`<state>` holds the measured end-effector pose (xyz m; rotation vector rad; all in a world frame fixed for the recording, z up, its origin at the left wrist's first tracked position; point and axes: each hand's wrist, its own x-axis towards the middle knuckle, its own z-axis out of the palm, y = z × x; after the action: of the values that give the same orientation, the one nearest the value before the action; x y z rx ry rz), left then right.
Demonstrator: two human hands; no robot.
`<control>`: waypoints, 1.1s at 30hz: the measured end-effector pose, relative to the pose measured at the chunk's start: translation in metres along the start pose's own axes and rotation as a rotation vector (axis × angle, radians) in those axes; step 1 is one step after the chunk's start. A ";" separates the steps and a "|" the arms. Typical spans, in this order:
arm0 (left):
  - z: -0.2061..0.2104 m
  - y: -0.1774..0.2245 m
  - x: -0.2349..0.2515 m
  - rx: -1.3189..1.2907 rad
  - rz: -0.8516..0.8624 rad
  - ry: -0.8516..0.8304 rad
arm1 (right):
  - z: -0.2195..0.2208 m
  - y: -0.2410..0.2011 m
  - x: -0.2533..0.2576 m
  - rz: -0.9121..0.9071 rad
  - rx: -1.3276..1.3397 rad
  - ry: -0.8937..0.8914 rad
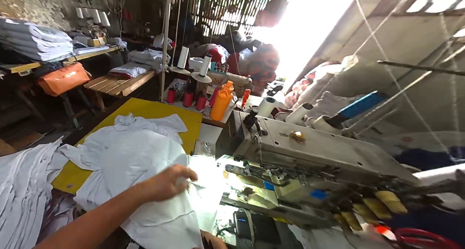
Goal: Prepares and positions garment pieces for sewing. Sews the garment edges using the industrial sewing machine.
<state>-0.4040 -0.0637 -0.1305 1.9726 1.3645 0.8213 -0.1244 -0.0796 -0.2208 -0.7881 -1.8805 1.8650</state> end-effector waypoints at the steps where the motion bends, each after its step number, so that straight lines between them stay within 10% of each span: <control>1: 0.014 -0.002 -0.001 0.119 0.100 -0.150 | 0.000 -0.001 -0.003 -0.014 -0.025 -0.023; 4: 0.045 -0.018 -0.003 0.500 0.214 -0.307 | -0.003 -0.007 -0.005 -0.051 -0.123 -0.068; 7: 0.030 -0.021 -0.009 0.745 0.366 0.137 | -0.012 -0.010 0.005 -0.155 -0.322 0.028; 11: -0.058 0.039 -0.024 0.613 0.302 0.751 | -0.043 -0.019 0.048 -0.546 -0.806 0.463; 16: -0.215 0.046 -0.049 0.265 0.594 1.153 | -0.082 -0.035 0.077 -0.398 -0.846 0.494; 19: -0.259 0.050 -0.049 0.148 0.470 1.300 | -0.081 -0.038 0.087 -0.442 -0.821 0.558; 25: -0.250 0.056 -0.028 -0.194 0.545 1.053 | -0.056 -0.041 0.068 -0.312 -0.715 0.460; 33: -0.209 0.024 -0.023 0.061 0.509 0.905 | -0.036 -0.002 0.053 -0.449 -0.400 0.438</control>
<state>-0.5566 -0.0666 0.0156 2.1053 1.3179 2.1144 -0.1432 -0.0185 -0.2237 -0.7372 -1.9485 0.9723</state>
